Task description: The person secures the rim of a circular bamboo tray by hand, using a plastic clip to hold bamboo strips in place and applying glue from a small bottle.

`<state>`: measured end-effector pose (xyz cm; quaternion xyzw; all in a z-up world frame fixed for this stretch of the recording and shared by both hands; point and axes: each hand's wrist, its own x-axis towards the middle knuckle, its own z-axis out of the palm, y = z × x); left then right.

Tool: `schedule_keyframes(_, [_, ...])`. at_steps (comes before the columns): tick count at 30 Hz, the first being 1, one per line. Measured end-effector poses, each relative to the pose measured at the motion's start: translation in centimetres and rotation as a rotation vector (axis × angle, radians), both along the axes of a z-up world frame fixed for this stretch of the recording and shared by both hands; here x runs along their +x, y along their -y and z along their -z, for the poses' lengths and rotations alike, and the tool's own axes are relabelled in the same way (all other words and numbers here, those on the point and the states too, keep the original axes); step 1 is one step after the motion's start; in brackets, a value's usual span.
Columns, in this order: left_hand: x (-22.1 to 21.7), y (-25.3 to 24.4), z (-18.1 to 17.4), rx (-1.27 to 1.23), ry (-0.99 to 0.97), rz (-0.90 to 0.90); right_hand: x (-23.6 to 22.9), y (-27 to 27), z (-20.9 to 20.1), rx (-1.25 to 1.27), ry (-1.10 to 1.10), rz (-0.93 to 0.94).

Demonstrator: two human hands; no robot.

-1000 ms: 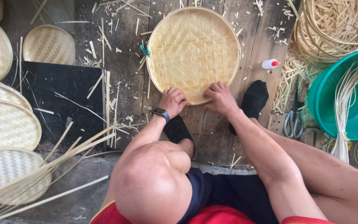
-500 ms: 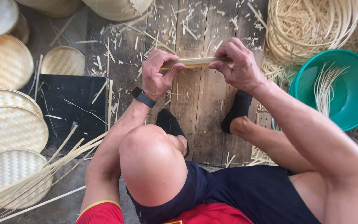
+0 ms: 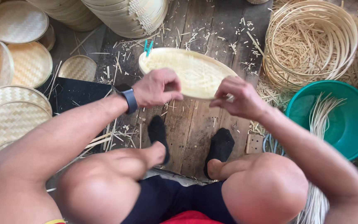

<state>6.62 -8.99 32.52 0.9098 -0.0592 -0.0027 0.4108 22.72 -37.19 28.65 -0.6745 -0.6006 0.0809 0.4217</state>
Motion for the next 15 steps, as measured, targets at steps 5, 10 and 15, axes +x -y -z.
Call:
schedule_keyframes(5, [-2.4,0.6,13.5,0.185,-0.129,0.133,-0.5,3.1,10.4,-0.017,-0.067,0.333])
schedule_keyframes(10, [-6.3,0.6,26.9,0.622,-0.341,0.069,-2.3,4.3,20.4,-0.347,-0.653,0.731])
schedule_keyframes(15, [-6.7,7.3,32.3,0.221,-0.465,-0.344,-2.7,1.1,22.9,-0.147,-0.066,0.465])
